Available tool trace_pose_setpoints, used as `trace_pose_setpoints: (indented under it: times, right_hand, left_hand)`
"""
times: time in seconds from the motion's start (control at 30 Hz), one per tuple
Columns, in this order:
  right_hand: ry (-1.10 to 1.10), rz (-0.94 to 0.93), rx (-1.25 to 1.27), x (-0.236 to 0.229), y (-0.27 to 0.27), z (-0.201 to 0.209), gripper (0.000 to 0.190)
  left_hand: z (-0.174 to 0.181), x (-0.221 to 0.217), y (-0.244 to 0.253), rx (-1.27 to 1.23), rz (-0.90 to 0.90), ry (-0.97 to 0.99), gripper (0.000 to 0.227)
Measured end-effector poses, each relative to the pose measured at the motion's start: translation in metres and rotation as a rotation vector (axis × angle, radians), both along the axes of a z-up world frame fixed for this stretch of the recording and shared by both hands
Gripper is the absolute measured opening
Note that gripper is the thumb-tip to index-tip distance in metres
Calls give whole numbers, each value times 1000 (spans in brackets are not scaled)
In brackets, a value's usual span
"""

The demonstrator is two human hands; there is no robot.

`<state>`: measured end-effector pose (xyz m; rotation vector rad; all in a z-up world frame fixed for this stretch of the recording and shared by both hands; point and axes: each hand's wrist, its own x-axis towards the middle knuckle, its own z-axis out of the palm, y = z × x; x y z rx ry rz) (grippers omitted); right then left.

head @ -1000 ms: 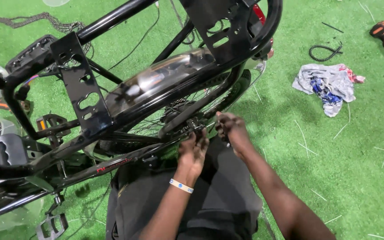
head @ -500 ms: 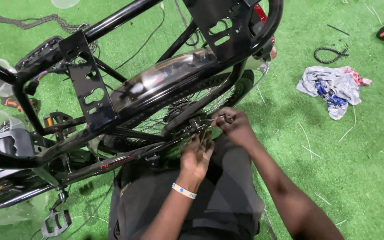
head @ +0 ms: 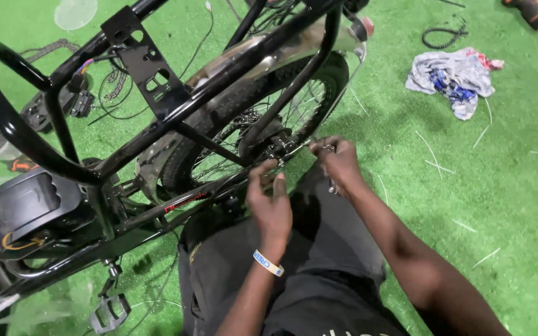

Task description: The person is assembling a bicycle, starting by working on the central frame and battery area. They then move to the handlebars to thread and secure cables. Finally, they work on the rear wheel, using a wrench to tighten the brake assembly and adjust the chain tension.

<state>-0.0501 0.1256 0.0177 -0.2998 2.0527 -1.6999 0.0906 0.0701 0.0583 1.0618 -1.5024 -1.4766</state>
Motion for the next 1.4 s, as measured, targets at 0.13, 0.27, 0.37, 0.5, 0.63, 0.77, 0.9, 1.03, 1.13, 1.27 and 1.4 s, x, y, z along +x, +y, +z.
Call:
trace_pose_setpoints:
  times: [0.13,0.27,0.37,0.5,0.63,0.77,0.9,1.03,1.13,1.27,1.4]
  right_hand:
    - [-312,-180,-76,46,14,-2,15]
    - [-539,-308,-215,65,8,-2,12]
    - [-615,-335,-300,71,-1,1,12]
    - [-604,-371,-279,60,-17,-24,16]
    - [-638,-490,-307,50,-26,-29,18]
    - [-692,-550,-448,47,-21,-15,18]
    - [-712,-523,-473,45,-10,-17,13]
    - [-633,-417,-490,44,-7,-33,11]
    - [-538,-357,-476,50,-8,-34,13]
    - [-456,-312,-428,51,-15,-34,16]
    - [-417,-299,-412,49,-23,-37,14]
  left_hand:
    - [43,32,-7,-473,-113,-104,22]
    - [48,38,-39,-909,-138,-103,17]
    - [57,39,-48,-912,-220,-136,21]
    - [66,20,-53,-978,-413,-192,23]
    - [48,-10,-59,-798,-771,-649,52]
    - [22,-31,-63,-875,-778,-904,53]
    - [12,-51,-64,-840,-725,-981,50]
    - [-7,-51,-68,-941,-629,-867,41]
    - [-21,-50,-72,-965,-596,-859,39]
    - [-13,-45,-68,-952,-575,-851,38]
    - [-29,-50,-73,-942,-569,-879,39]
